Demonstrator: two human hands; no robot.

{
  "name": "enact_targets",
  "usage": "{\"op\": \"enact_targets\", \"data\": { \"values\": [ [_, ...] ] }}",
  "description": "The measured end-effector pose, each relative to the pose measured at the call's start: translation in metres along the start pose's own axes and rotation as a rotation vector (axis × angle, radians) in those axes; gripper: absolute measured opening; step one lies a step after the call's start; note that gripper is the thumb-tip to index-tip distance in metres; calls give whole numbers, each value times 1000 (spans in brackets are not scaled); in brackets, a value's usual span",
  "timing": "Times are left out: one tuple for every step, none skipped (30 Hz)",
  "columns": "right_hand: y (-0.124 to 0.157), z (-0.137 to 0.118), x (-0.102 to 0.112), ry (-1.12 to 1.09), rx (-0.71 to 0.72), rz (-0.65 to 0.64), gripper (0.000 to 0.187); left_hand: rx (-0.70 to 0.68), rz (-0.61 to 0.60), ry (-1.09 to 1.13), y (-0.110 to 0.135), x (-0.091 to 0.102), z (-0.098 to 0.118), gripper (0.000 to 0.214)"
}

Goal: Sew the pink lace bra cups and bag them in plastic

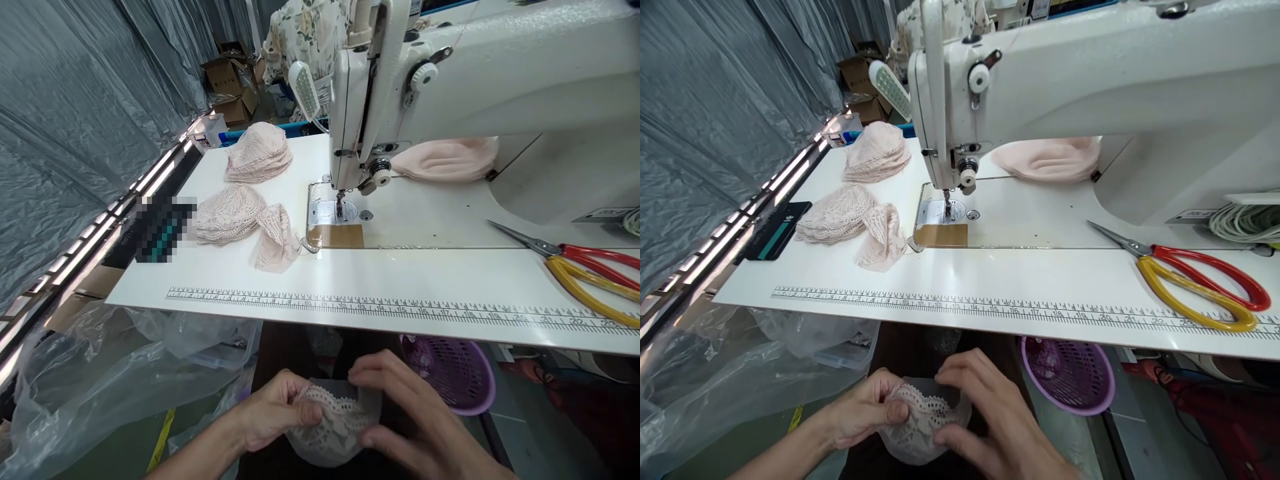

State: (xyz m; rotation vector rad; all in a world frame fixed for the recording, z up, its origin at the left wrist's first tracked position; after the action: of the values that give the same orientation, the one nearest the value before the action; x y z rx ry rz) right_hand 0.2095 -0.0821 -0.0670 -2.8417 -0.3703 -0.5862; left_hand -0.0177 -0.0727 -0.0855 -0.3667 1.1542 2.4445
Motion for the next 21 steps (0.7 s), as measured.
{"op": "enact_targets", "data": {
  "values": [
    [-1,-6,-4,49,84,26,28,-3,10,3,-1,-1,0,45],
    [-1,-10,-10,103,151,42,22,-8,18,4,-2,-3,0,45],
    [-3,-13,-15,155,198,57,14,-16,23,6,-2,-4,0,45],
    [-4,-15,-20,195,228,73,8,-26,26,5,-3,-6,1,44],
    [-5,-15,-24,218,248,92,7,-35,28,3,-4,-7,1,43],
    [-5,-15,-28,222,263,109,9,-44,31,3,-4,-8,1,42],
    [-6,-14,-30,211,267,121,12,-50,35,4,-5,-10,1,42],
    [-6,-13,-31,185,254,122,12,-54,42,7,-5,-11,1,41],
    [-5,-11,-31,142,230,117,12,-59,50,11,-6,-12,1,41],
    [-4,-9,-30,80,196,110,12,-62,57,16,-6,-14,0,42],
    [-4,-7,-28,6,154,99,13,-63,62,22,-7,-15,0,44],
    [-3,-6,-26,-66,108,82,13,-60,63,28,-7,-16,0,45],
    [-3,-6,-23,-121,68,65,14,-57,63,33,-8,-18,0,45],
    [-3,-7,-21,-148,44,46,15,-53,63,35,-8,-19,0,44],
    [-4,-9,-18,-148,44,30,16,-45,62,33,-9,-21,1,43],
    [-6,-11,-16,-118,70,13,17,-33,61,25,-10,-22,1,42],
    [-8,-13,-13,-59,125,-4,18,-21,65,12,-12,-23,1,41],
    [-9,-13,-11,22,195,-20,19,-10,78,-3,-13,-24,2,40],
    [-9,-11,-7,117,265,-24,20,-2,95,-22,-14,-25,3,39],
    [-8,-6,-4,217,322,-25,20,1,111,-42,-15,-25,4,37],
    [-4,4,1,316,356,-19,21,-3,125,-58,-16,-24,6,35]
  ]
}}
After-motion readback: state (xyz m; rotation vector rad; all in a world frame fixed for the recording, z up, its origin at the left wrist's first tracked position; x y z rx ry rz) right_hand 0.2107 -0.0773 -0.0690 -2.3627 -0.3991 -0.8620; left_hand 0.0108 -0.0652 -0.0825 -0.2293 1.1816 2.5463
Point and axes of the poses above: each hand's wrist, its own y-axis away from the middle knuckle, its own x-axis out of the back of the hand, z = x × y, the point moved 1 cm from there along -y, towards the middle knuckle, and after that the axes turned 13 degrees about z, right-handed, at the moved point
